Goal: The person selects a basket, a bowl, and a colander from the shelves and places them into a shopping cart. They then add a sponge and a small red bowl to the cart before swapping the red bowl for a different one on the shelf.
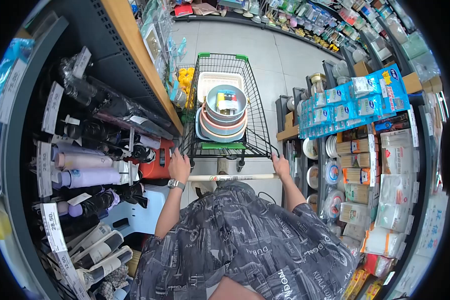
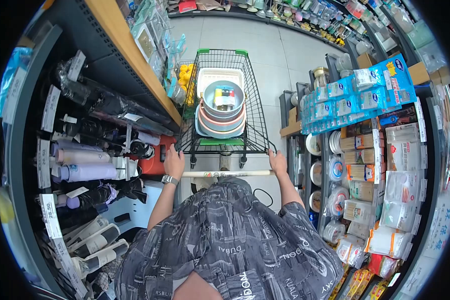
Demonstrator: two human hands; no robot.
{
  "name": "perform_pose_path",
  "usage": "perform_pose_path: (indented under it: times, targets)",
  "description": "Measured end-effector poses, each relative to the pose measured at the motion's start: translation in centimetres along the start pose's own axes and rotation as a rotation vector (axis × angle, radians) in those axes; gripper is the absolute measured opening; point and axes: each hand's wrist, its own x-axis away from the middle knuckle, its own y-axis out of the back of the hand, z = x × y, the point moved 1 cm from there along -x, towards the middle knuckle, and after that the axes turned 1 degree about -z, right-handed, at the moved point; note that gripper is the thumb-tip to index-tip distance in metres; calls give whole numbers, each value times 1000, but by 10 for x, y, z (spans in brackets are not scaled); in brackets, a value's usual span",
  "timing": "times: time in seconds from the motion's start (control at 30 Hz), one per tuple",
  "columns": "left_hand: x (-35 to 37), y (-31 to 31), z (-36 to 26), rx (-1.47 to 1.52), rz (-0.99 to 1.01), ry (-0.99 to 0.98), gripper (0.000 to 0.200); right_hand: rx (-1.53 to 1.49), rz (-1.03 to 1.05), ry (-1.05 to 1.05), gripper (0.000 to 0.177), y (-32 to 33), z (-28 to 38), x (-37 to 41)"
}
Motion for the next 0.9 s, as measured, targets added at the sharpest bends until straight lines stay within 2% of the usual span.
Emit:
perform_pose_path:
  times: [0.03,0.1,0.2,0.37,0.43,0.5,0.7,0.9]
  targets:
    - [0,0,2,5,-3,-2,51,1,-6,1,67,-2,-4,5]
    - [2,-3,4,-69,-16,-12,50,-17,-105,74,55,-7,-10,18]
    - [6,-5,10,-66,-72,-45,51,-14,-154,33,51,-12,-11,27]
    - [16,-2,20,-62,-57,-62,54,24,-201,33,51,-20,-12,40]
    - [21,2,23,-59,-62,-69,55,-32,-151,-22,53,-24,-16,44]
    - [27,4,27,-9,3,-41,58,-22,-164,-7,54,-24,-18,52]
    - [50,10,34,-33,3,-36,58,3,-220,57,57,-29,-28,75]
    - [77,6,41,-63,-54,-29,53,-118,-140,51,60,-30,-41,98]
